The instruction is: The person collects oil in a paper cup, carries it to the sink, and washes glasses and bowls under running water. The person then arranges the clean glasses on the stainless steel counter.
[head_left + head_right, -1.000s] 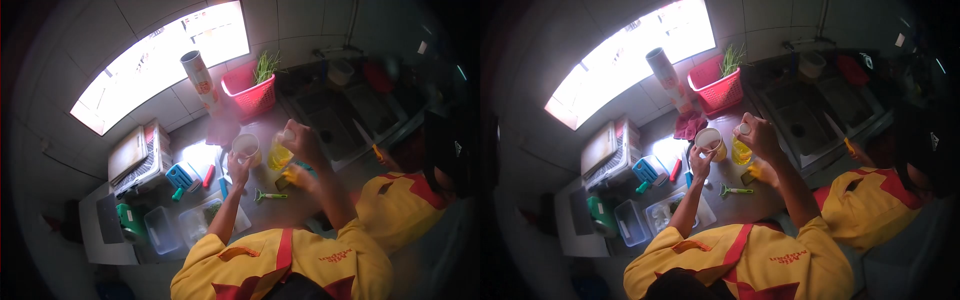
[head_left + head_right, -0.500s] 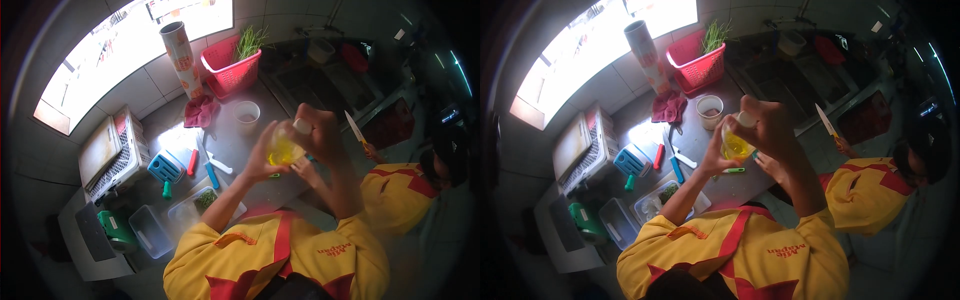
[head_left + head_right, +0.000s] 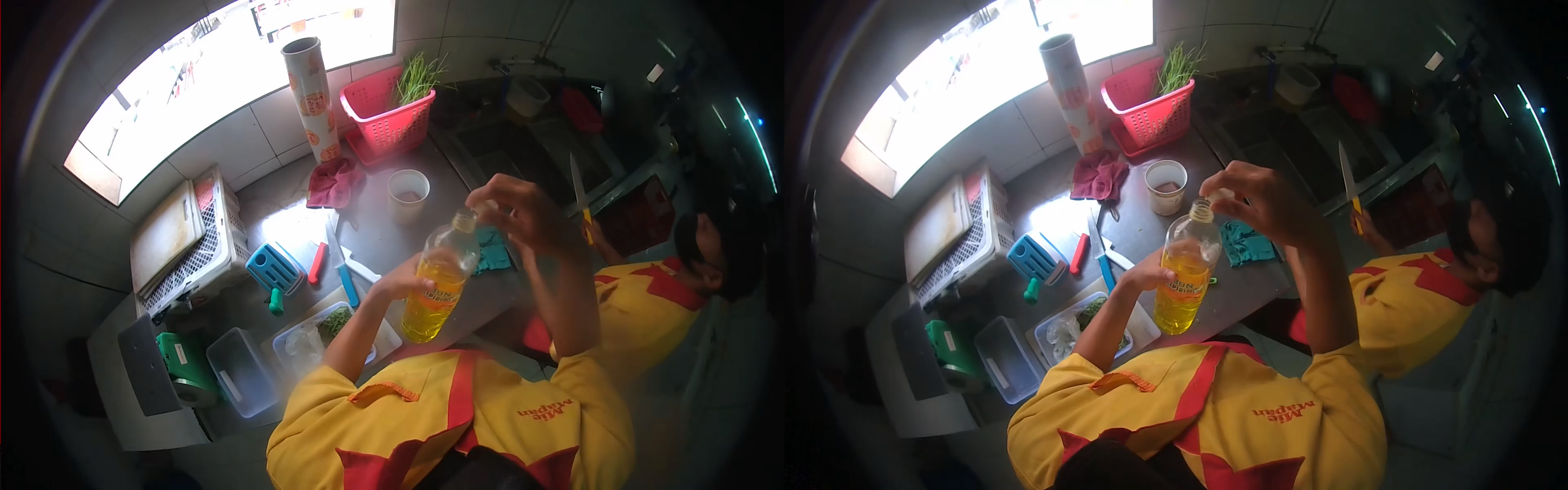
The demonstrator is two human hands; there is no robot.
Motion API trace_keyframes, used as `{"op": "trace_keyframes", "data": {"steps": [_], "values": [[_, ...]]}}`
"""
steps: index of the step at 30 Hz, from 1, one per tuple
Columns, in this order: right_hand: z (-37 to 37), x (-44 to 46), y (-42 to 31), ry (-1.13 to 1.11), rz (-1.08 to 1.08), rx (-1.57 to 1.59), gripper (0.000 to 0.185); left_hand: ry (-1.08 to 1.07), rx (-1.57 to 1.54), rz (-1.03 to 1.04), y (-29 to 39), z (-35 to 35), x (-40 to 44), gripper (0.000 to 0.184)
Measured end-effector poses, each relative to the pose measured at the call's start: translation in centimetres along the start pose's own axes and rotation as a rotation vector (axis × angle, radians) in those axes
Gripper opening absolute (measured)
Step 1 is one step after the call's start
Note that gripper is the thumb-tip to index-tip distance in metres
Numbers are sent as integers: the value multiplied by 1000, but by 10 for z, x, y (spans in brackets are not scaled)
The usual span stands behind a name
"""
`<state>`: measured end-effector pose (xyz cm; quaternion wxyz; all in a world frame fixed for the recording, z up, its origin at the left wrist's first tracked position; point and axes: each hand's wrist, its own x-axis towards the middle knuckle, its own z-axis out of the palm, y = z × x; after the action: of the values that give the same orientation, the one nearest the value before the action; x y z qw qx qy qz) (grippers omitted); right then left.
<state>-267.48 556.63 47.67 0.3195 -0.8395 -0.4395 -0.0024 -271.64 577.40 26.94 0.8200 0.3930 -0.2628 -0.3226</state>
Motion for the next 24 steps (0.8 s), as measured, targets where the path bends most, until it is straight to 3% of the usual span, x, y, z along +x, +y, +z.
{"op": "trace_keyframes", "data": {"steps": [4,6,9,15,24], "values": [[-13,-3,-7,160,58,27,19,71,-123,19,-31,-22,2,78],[-13,-4,-12,311,64,-43,20,352,-266,-60,-41,-25,5,69],[-10,-6,-14,302,67,-81,22,475,-512,-139,-49,-30,15,58],[-9,-10,-18,307,80,-42,20,393,-735,-89,-51,-26,33,58],[-12,-17,-21,283,78,-60,23,415,-810,-52,-52,-32,41,58]]}}
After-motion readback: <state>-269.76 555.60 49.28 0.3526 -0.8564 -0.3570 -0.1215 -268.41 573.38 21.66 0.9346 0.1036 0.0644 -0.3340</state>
